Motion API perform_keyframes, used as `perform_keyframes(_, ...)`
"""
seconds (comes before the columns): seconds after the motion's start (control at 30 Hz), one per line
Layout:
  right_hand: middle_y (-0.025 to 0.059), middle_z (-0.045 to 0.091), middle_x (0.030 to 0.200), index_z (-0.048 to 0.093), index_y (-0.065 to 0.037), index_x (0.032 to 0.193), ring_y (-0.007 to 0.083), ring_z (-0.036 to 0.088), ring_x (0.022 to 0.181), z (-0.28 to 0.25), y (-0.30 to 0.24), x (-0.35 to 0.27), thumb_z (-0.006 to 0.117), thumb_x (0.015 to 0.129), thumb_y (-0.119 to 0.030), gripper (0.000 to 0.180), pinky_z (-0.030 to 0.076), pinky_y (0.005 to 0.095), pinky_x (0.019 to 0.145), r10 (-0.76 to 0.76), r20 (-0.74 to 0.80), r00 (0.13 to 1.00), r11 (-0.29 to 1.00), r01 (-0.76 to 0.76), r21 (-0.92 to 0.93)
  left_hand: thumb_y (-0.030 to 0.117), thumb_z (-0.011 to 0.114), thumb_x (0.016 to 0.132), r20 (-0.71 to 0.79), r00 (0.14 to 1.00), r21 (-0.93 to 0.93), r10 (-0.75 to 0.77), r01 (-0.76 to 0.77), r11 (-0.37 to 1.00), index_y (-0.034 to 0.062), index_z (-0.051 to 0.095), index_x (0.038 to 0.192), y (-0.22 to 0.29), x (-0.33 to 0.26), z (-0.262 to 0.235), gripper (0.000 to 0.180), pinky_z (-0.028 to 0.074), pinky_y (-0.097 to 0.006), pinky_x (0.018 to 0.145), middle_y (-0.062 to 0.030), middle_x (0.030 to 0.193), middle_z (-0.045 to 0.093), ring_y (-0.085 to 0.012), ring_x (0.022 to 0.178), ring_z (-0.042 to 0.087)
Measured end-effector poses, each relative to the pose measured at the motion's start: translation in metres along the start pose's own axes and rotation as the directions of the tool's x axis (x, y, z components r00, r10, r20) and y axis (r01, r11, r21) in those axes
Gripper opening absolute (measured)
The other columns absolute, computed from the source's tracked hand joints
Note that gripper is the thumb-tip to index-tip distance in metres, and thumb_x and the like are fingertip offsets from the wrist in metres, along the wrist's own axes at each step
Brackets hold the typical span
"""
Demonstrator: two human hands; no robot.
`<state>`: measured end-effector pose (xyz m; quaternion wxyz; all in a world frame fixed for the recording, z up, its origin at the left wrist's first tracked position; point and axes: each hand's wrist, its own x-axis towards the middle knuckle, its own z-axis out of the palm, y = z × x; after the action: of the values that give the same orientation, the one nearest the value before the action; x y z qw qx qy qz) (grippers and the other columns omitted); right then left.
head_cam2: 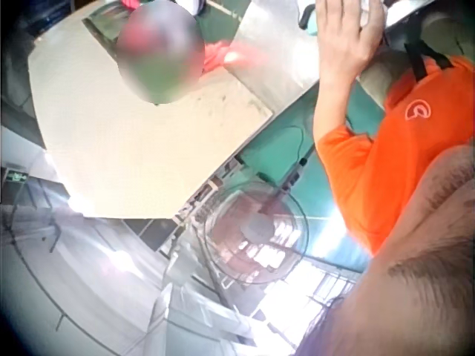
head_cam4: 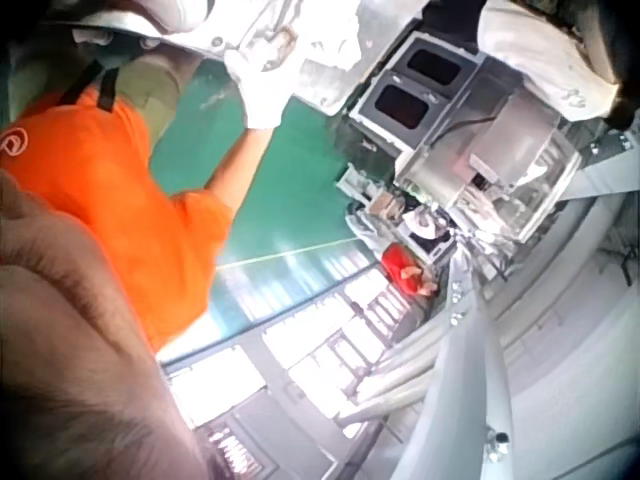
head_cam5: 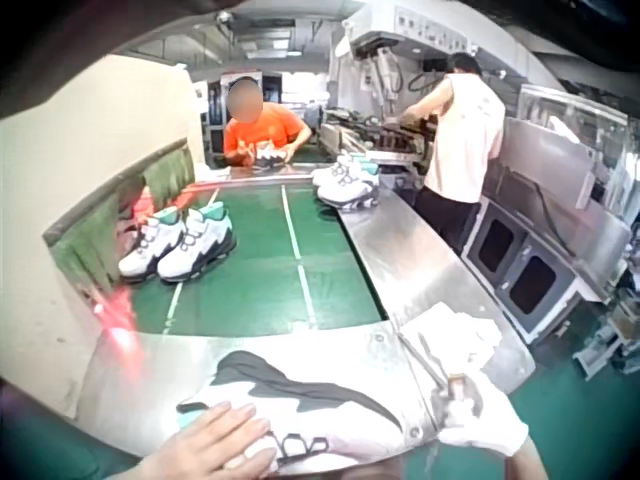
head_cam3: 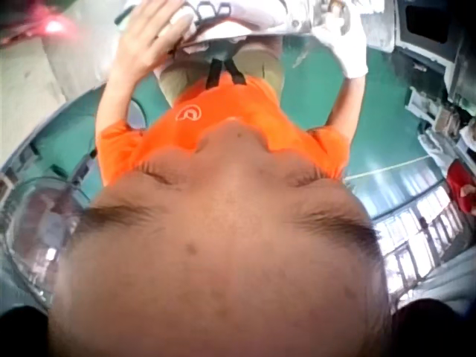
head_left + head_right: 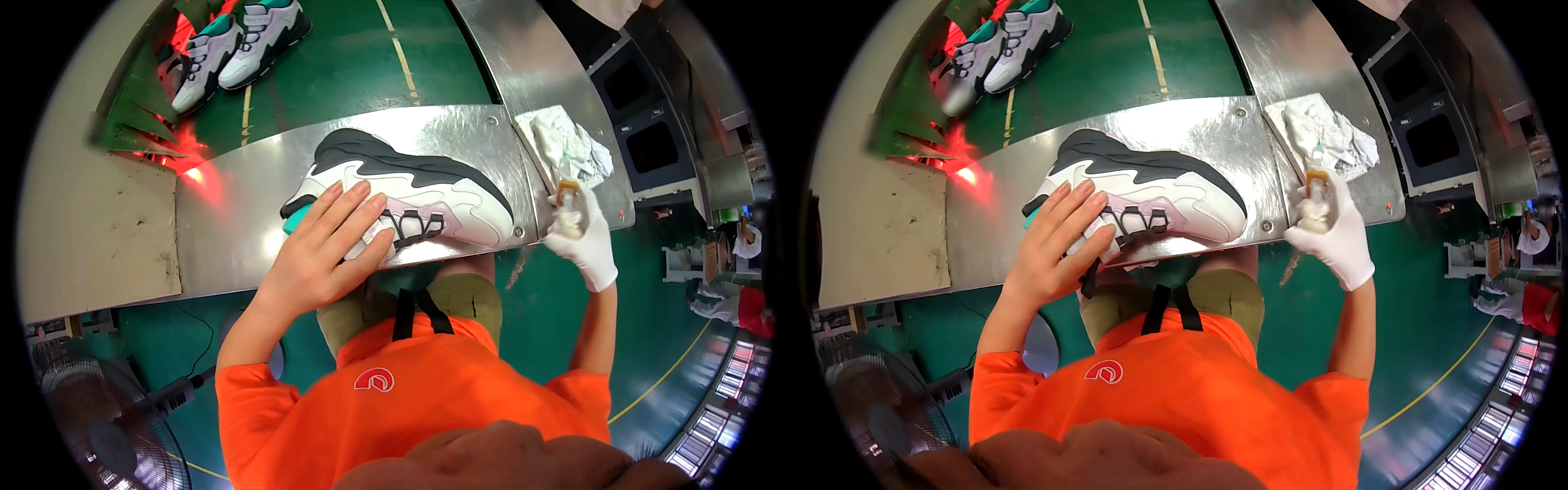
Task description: The person applies glue to the sole and upper edges of a white and teal sneaker using a syringe. They repeatedly pick up the sneaker, inject glue along seams, and place it back on the metal table. The process is repeated multiple times throughout the video.
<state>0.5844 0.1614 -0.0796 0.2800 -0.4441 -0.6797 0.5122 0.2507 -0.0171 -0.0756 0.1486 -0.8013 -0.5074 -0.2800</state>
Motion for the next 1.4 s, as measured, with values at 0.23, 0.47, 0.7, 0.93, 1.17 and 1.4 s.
perform_keyframes(0.23, 0.0250, 0.058, 0.109, 0.037, 0.013, 0.133, 0.0238, 0.062, 0.063, -0.011, -0.029, -0.015, 0.076, 0.063, -0.048, 0.101, 0.053, 0.0303, 0.053, 0.051, 0.218, 0.975, 0.856, -0.155, 0.493, 0.012, 0.077, 0.074, 0.029, 0.998, -0.018, -0.054, 0.055, 0.998, 0.0116, 0.070, 0.092, 0.000, 0.010, 0.003, 0.019, 0.048, -0.048, 0.100, -0.0154, 0.125, 0.063, -0.0335, 0.120, 0.060)
perform_keyframes(0.47, 0.0308, 0.060, 0.098, 0.035, 0.017, 0.133, 0.0313, 0.064, 0.064, -0.009, -0.033, -0.010, 0.083, 0.037, -0.049, 0.126, 0.056, 0.0361, 0.054, -0.091, 0.467, 0.880, 0.694, -0.280, 0.663, 0.015, 0.080, 0.076, 0.067, 0.997, -0.011, -0.035, 0.036, 0.999, 0.0122, 0.066, 0.099, -0.004, 0.014, 0.001, 0.027, 0.048, -0.049, 0.100, -0.0163, 0.125, 0.063, -0.0350, 0.118, 0.060)
perform_keyframes(0.7, 0.0287, 0.061, 0.098, 0.040, 0.019, 0.127, 0.0271, 0.065, 0.062, 0.005, -0.033, 0.005, 0.084, 0.033, -0.050, 0.125, 0.056, 0.0318, 0.055, -0.151, 0.531, 0.834, 0.652, -0.320, 0.688, 0.013, 0.078, 0.078, 0.103, 0.994, 0.005, -0.042, 0.042, 0.999, 0.0104, 0.064, 0.102, 0.000, 0.018, -0.002, 0.027, 0.049, -0.049, 0.099, -0.0177, 0.124, 0.063, -0.0360, 0.118, 0.061)
perform_keyframes(0.93, 0.0276, 0.062, 0.097, 0.042, 0.019, 0.125, 0.0243, 0.065, 0.060, -0.010, -0.036, 0.009, 0.084, 0.033, -0.051, 0.123, 0.055, 0.0302, 0.051, -0.069, 0.570, 0.819, 0.680, -0.380, 0.628, 0.007, 0.072, 0.080, 0.093, 0.995, 0.013, -0.040, 0.039, 0.999, 0.0088, 0.065, 0.105, 0.004, 0.020, 0.001, 0.026, 0.050, -0.050, 0.096, -0.0197, 0.118, 0.066, -0.0384, 0.113, 0.063)
perform_keyframes(1.17, 0.0340, 0.060, 0.098, 0.039, 0.020, 0.129, 0.0287, 0.063, 0.060, -0.021, 0.000, 0.004, 0.083, 0.034, -0.037, 0.119, 0.054, 0.0328, 0.050, -0.206, 0.516, 0.831, 0.499, -0.365, 0.786, 0.006, 0.069, 0.081, 0.109, 0.988, 0.091, -0.111, 0.101, 0.991, 0.0109, 0.066, 0.107, 0.024, 0.025, 0.000, 0.027, 0.051, -0.048, 0.093, -0.0202, 0.116, 0.066, -0.0380, 0.109, 0.065)
perform_keyframes(1.4, 0.0373, 0.058, 0.089, 0.039, 0.017, 0.128, 0.0325, 0.061, 0.052, -0.019, 0.053, 0.000, 0.087, 0.044, -0.039, 0.112, 0.053, 0.0389, 0.041, -0.317, 0.389, 0.865, 0.358, -0.270, 0.894, 0.007, 0.069, 0.083, 0.128, 0.972, 0.152, -0.197, 0.177, 0.972, 0.0114, 0.063, 0.112, 0.045, 0.029, 0.001, 0.030, 0.051, -0.047, 0.092, -0.0203, 0.117, 0.066, -0.0381, 0.110, 0.064)
